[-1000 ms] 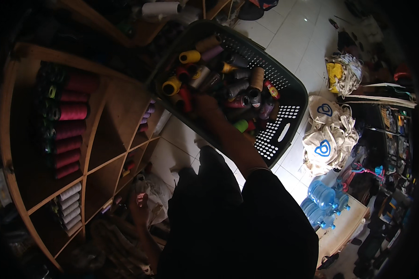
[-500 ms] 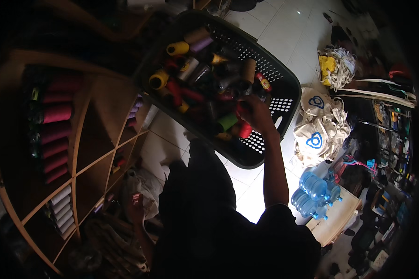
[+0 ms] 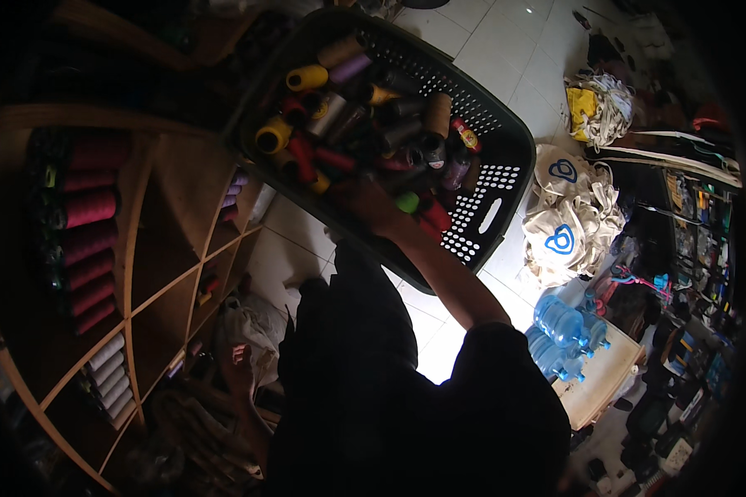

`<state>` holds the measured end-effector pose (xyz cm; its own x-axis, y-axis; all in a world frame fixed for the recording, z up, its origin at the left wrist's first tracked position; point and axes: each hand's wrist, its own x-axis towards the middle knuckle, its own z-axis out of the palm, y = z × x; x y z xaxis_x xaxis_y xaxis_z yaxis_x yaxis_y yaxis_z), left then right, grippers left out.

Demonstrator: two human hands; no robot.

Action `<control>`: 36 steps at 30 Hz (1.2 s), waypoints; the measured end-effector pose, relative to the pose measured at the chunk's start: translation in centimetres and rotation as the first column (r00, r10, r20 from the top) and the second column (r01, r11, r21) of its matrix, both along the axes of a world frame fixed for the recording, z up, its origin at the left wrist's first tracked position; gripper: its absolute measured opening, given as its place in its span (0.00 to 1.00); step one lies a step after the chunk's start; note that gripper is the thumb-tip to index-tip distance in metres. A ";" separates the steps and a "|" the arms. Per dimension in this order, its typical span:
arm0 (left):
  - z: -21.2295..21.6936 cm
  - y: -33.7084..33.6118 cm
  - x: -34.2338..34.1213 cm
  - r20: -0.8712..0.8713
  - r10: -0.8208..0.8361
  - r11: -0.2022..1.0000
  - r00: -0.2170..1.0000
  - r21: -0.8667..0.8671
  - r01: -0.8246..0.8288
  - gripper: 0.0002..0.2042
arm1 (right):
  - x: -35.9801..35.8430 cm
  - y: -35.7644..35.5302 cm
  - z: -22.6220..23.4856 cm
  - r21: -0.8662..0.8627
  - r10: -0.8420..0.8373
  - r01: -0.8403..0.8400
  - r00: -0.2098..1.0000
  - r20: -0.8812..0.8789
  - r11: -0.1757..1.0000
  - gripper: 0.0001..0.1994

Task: The person repeatedly picks up thread spools from a black plastic basket and places them onto a wooden shelf. They handle spools of various colors, including white, pink, and yellow, arranging them in rows on the shelf.

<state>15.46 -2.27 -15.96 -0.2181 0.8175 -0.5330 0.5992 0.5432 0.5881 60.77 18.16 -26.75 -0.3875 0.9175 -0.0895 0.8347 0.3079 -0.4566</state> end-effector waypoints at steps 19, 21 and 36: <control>-0.6 1.0 0.8 -0.034 -0.080 0.996 0.996 -0.039 0.079 0.16 | 13.1 -3.7 13.2 -0.060 -0.599 0.609 0.790 0.134 0.791 0.27; -0.7 1.5 0.7 -0.030 -0.084 0.995 0.996 -0.054 0.083 0.15 | 14.4 -4.0 11.2 -0.006 -0.565 0.577 0.801 0.199 0.817 0.27; -0.5 0.1 -0.5 -0.034 -0.024 0.994 0.999 -0.107 0.020 0.13 | -3.8 6.7 -6.3 -0.689 -0.289 0.204 0.957 -0.009 0.696 0.23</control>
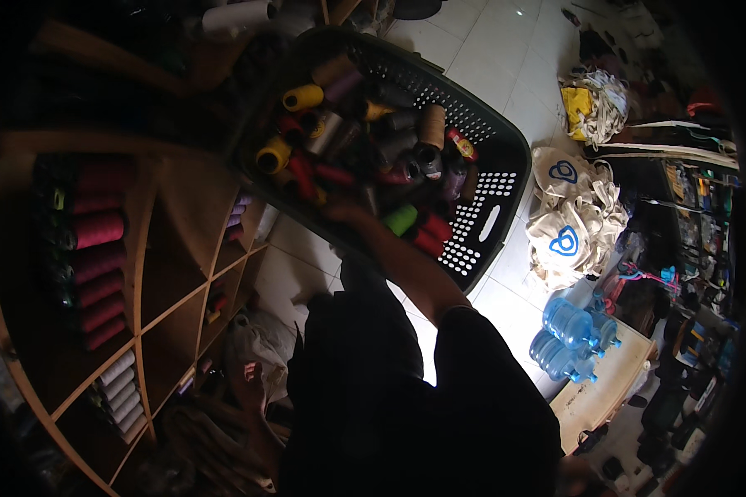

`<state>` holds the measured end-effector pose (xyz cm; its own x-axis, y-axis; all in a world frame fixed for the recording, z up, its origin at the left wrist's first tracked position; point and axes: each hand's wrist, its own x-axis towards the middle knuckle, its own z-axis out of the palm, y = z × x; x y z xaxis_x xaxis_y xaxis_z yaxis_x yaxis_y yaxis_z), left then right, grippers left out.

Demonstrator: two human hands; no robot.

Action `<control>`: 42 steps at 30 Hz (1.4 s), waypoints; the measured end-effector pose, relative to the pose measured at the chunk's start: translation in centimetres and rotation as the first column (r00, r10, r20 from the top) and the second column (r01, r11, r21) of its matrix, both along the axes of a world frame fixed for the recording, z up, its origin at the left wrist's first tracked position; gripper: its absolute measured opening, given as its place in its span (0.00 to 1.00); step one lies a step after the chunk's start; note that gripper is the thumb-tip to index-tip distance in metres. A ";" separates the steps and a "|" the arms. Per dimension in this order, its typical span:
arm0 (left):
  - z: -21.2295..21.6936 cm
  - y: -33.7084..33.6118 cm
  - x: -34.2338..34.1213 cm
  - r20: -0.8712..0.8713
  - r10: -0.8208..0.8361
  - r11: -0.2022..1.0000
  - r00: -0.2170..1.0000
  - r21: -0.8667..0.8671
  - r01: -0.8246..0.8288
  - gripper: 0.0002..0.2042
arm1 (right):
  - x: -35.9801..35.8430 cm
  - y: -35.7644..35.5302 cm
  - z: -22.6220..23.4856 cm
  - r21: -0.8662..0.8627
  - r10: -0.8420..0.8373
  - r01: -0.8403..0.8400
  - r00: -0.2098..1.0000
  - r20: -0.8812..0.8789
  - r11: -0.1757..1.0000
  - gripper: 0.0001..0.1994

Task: The person repeatedly picks up thread spools from a black plastic basket and places them onto a wooden shelf. They handle spools of various colors, including white, pink, and yellow, arranging them in rows on the shelf.

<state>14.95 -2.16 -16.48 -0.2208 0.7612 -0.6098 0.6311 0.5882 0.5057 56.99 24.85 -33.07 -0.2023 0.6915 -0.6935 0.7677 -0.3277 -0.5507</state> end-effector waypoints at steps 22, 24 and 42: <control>1.3 -1.6 1.6 0.026 0.115 0.993 0.993 0.028 -0.116 0.13 | -1.3 -1.7 4.2 0.184 -0.505 0.513 0.858 -0.092 0.838 0.42; 1.8 -0.1 2.6 0.029 0.078 0.996 0.997 0.047 -0.079 0.13 | -0.6 -2.2 7.8 0.308 -0.408 0.403 0.912 -0.051 0.862 0.39; 11.8 19.8 29.1 -0.004 -0.683 0.589 0.730 0.588 0.555 0.36 | 6.7 -8.2 26.2 0.227 -0.365 0.510 0.803 -0.471 0.830 0.26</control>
